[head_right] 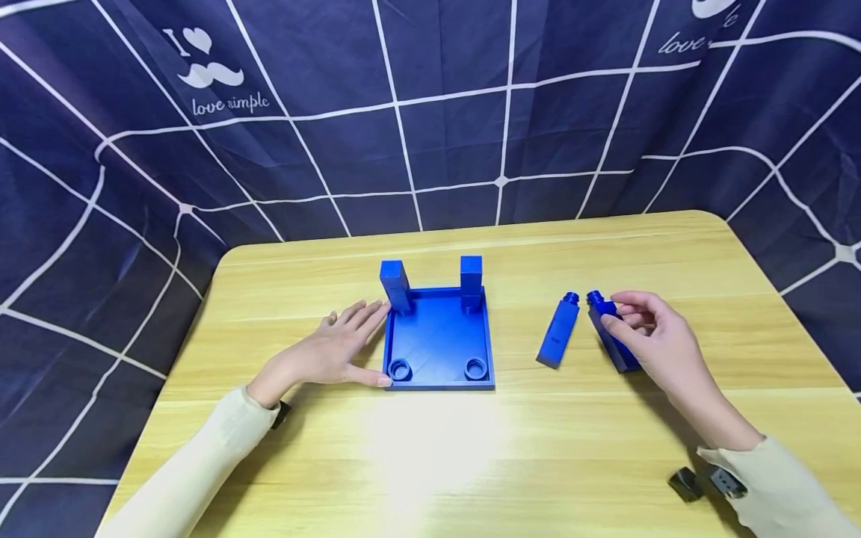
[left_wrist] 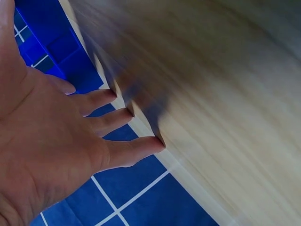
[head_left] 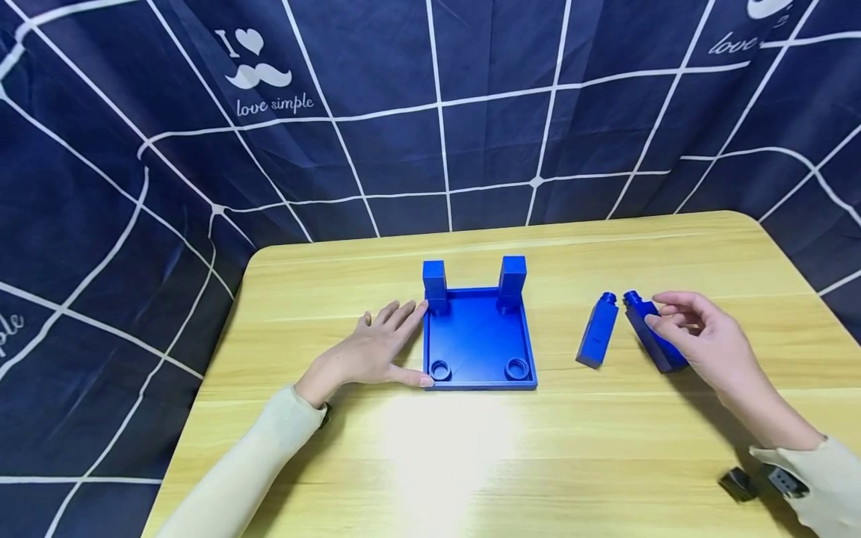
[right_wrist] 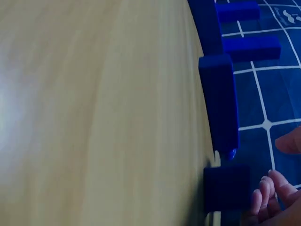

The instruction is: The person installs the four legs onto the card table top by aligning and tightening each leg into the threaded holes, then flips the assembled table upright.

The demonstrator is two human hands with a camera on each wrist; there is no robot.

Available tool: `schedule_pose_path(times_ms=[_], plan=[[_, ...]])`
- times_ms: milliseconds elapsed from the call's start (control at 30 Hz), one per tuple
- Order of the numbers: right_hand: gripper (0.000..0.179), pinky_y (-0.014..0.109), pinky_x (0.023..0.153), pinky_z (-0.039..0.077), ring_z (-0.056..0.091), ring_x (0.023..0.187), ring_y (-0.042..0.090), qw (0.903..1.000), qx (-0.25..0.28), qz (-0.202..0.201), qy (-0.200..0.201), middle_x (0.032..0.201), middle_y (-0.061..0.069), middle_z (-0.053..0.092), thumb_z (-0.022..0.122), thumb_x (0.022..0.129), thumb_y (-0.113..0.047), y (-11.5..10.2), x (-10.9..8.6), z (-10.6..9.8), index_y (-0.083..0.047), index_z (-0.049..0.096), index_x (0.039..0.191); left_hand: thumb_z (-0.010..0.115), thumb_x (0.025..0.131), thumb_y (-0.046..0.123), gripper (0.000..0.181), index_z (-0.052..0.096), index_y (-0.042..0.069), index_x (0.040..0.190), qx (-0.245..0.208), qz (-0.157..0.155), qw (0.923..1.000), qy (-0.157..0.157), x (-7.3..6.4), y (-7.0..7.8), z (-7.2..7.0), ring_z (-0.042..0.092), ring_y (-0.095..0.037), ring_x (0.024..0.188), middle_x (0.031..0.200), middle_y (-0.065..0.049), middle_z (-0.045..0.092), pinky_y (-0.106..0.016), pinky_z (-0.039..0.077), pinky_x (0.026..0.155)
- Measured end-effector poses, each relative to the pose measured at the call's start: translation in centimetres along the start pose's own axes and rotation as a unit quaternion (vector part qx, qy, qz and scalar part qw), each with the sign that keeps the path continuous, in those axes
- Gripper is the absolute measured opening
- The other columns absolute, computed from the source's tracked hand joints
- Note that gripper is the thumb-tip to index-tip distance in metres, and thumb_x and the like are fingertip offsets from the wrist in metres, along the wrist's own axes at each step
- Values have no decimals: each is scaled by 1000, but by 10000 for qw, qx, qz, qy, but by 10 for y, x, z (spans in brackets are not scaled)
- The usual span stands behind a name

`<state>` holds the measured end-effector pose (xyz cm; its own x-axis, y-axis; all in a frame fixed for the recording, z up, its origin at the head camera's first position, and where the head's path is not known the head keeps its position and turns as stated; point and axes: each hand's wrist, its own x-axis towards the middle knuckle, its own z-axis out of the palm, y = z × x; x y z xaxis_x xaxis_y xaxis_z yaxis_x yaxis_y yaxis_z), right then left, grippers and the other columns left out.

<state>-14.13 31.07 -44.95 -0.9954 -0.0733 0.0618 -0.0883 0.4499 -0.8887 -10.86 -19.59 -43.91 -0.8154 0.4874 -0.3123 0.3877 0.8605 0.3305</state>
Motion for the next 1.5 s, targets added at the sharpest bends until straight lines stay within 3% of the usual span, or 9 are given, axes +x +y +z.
schedule_pose_path(times_ms=[133, 267, 367, 533, 833, 1167, 1233, 1367, 1500], plan=[[41, 7, 76, 47, 58, 92, -4, 9983, -496, 220, -230, 110, -14, 63, 77, 104, -18, 7, 2, -5, -8, 61, 141, 65, 93, 82, 125, -6, 23, 177, 42, -13, 10000, 7, 0, 1, 0, 7, -44, 165, 182, -15, 9, -82, 16, 119], [68, 8, 74, 48, 53, 93, -9, 9923, -884, 497, -706, 124, 11, 62, 76, 106, -24, 13, 6, -10, 13, 44, 153, 65, 93, 82, 125, -6, 22, 177, 67, -24, 10000, 7, 0, 1, 0, 8, -44, 165, 182, -16, 9, -82, 16, 119], [74, 12, 72, 50, 52, 91, -5, 9877, -1017, 655, -992, 126, 21, 58, 76, 106, -26, 15, 9, -14, 16, 39, 154, 67, 93, 80, 125, -4, 20, 177, 46, 15, 10000, 45, 0, 1, 0, 9, -45, 165, 181, -17, 11, -83, 17, 118], [71, 19, 69, 51, 53, 87, 7, 9826, -1176, 721, -1244, 111, 12, 58, 76, 106, -28, 16, 12, -16, 16, 43, 149, 68, 93, 79, 125, -2, 19, 177, 39, 54, 10000, 60, -1, 2, 0, 10, -47, 164, 181, -18, 12, -84, 17, 117], [64, 15, 70, 46, 52, 89, 2, 9766, -1469, 770, -1369, 120, 24, 61, 68, 110, -28, 13, 19, -20, 18, 45, 147, 68, 93, 79, 125, -2, 21, 177, -5, -20, 10000, 44, -1, 2, -2, 9, -45, 165, 181, -17, 11, -83, 15, 119], [63, 14, 71, 46, 53, 89, -4, 9771, -1377, 866, -1372, 119, 22, 63, 62, 113, -35, 20, 19, -26, 14, 46, 150, 68, 93, 79, 124, -2, 21, 177, -2, 28, 10000, 81, -1, 3, -1, 10, -46, 164, 181, -17, 12, -83, 15, 118], [64, 15, 71, 46, 54, 89, -5, 9787, -1274, 853, -1368, 115, 14, 65, 61, 113, -35, 22, 18, -27, 14, 43, 152, 68, 93, 79, 124, -3, 21, 177, 3, 26, 10000, 78, -1, 3, -1, 9, -46, 165, 181, -17, 12, -83, 14, 118], [64, 22, 68, 46, 56, 87, -4, 9844, -863, 869, -1259, 102, -19, 65, 59, 114, -31, 22, 15, -28, 13, 36, 154, 68, 93, 79, 124, -3, 22, 177, 4, 33, 10000, 64, -1, 3, -1, 8, -46, 165, 181, -17, 11, -83, 13, 119], [30, 27, 62, 46, 59, 79, 0, 9899, -207, 1032, -952, 95, -24, 63, 58, 114, -27, 21, 13, -26, -11, 47, 138, 67, 93, 80, 125, -4, 21, 177, 12, 34, 10000, 48, 0, 3, -1, 8, -46, 165, 181, -17, 10, -83, 13, 119]])
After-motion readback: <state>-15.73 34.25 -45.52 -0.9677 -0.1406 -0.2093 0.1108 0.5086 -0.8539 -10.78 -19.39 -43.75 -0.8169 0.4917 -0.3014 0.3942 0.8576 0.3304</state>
